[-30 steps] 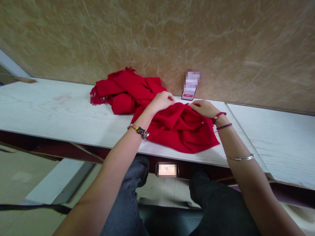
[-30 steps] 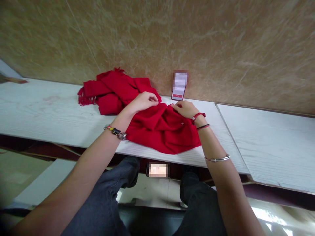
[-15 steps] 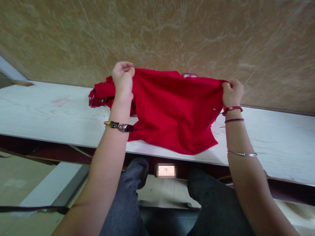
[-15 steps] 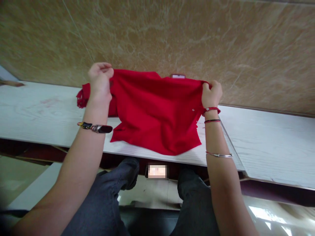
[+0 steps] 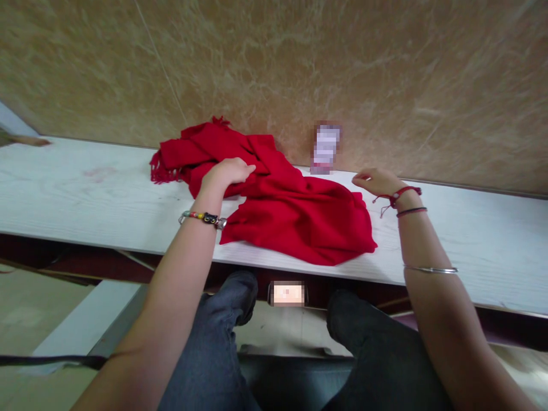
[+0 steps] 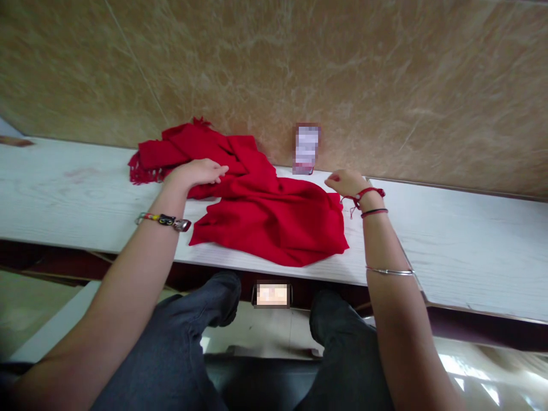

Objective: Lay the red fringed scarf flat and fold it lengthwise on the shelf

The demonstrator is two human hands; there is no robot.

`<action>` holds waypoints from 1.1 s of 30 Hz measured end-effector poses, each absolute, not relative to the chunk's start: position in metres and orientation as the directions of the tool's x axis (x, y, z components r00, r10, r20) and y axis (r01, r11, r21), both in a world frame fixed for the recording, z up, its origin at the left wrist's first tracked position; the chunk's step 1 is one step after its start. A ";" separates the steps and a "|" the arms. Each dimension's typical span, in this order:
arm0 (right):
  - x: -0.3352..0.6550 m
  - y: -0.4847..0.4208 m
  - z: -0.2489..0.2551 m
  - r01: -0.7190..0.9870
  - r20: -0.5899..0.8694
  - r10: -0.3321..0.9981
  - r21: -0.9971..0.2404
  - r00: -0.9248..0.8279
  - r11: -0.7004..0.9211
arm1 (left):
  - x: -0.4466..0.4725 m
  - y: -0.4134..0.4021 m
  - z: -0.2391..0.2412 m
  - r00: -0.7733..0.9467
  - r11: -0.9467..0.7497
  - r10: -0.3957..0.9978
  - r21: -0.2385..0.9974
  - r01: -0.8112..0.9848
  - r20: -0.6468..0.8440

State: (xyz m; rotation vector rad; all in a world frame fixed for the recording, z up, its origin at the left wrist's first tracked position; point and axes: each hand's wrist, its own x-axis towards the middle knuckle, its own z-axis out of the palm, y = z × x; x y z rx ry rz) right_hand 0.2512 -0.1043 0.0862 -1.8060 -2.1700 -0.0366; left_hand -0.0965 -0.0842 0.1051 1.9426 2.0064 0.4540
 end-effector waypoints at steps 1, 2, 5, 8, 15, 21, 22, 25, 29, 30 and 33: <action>0.242 -0.102 0.086 0.964 0.254 0.957 -0.187 -0.137 0.188 | -0.092 -0.080 0.100 -0.035 0.009 0.998 0.470 0.882 0.046; 0.231 -0.100 0.084 0.964 0.257 0.959 -0.200 -0.121 0.175 | -0.086 -0.077 0.094 -0.029 -0.015 0.997 0.520 0.854 0.077; 0.201 -0.096 0.076 0.951 0.262 0.959 -0.251 -0.112 0.179 | -0.066 -0.075 0.082 0.032 -0.096 0.993 0.643 0.760 0.112; 0.183 -0.094 0.067 0.946 0.185 0.968 -0.246 -0.167 0.211 | -0.049 -0.080 0.078 0.150 -0.178 0.983 0.709 0.683 0.102; 0.186 -0.094 0.069 0.942 0.140 0.972 -0.255 -0.187 0.218 | -0.038 -0.090 0.095 0.260 -0.267 0.956 0.782 0.563 0.139; 0.193 -0.100 0.074 0.950 0.025 0.996 -0.298 -0.091 0.094 | -0.044 -0.098 0.101 0.285 -0.255 0.953 0.767 0.588 0.099; 0.194 -0.101 0.075 0.945 -0.009 0.994 -0.312 -0.105 0.097 | -0.044 -0.099 0.101 0.304 -0.241 0.950 0.772 0.588 0.065; 0.196 -0.105 0.078 0.913 -0.091 0.974 -0.377 -0.205 0.157 | -0.043 -0.100 0.098 0.311 -0.195 0.950 0.770 0.607 -0.005; 0.193 -0.107 0.084 0.889 -0.075 0.969 -0.420 -0.236 0.184 | -0.035 -0.098 0.092 0.272 -0.200 0.962 0.744 0.637 0.026; 0.191 -0.106 0.084 0.879 -0.030 0.977 -0.443 -0.212 0.177 | -0.033 -0.097 0.090 0.293 -0.223 0.955 0.740 0.634 0.037; 0.187 -0.101 0.086 0.786 0.203 0.974 -0.584 -0.099 0.202 | -0.026 -0.095 0.088 0.348 -0.305 0.931 0.763 0.570 0.112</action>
